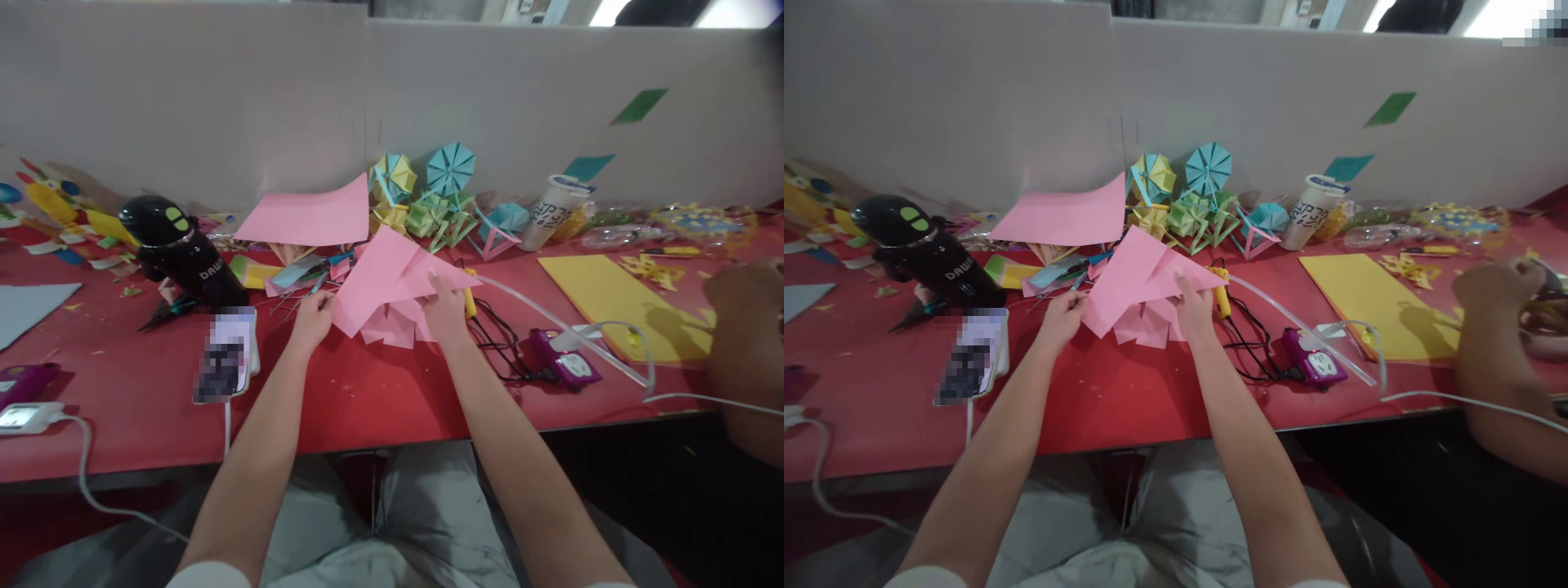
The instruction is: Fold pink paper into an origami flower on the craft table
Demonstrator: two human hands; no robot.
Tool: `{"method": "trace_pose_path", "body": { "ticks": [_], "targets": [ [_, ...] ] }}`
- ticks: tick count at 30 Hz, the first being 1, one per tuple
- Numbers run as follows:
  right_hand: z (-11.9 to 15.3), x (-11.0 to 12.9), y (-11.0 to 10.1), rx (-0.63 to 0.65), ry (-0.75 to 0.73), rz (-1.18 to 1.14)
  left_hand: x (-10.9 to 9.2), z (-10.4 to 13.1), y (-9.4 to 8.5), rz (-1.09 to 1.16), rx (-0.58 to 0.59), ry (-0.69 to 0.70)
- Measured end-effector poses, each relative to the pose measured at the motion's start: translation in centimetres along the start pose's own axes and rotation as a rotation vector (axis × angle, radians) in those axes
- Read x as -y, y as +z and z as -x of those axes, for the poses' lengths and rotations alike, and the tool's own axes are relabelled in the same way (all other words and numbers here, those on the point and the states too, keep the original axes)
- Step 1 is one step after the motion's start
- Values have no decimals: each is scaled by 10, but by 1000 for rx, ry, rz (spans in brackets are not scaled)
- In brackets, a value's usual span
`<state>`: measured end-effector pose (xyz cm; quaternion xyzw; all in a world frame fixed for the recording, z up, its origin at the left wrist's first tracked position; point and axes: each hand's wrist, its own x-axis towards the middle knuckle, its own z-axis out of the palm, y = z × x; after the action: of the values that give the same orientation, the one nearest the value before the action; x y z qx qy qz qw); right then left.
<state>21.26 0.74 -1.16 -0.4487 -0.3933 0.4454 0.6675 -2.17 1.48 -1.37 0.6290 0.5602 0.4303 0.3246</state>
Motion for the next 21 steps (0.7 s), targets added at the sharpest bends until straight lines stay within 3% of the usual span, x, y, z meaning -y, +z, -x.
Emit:
{"method": "trace_pose_path", "body": {
  "ticks": [5,8,14,21],
  "targets": [
    [11,44,-17,401,228,-322,9,-4,-18,-60,79,-44],
    [16,55,-27,505,260,-297,6,-4,-31,-62,173,-33],
    [13,34,-25,519,438,-6,-6,1,-38,-199,328,31],
    [16,13,-18,590,543,222,-2,1,-32,-297,211,74]
  ]
}}
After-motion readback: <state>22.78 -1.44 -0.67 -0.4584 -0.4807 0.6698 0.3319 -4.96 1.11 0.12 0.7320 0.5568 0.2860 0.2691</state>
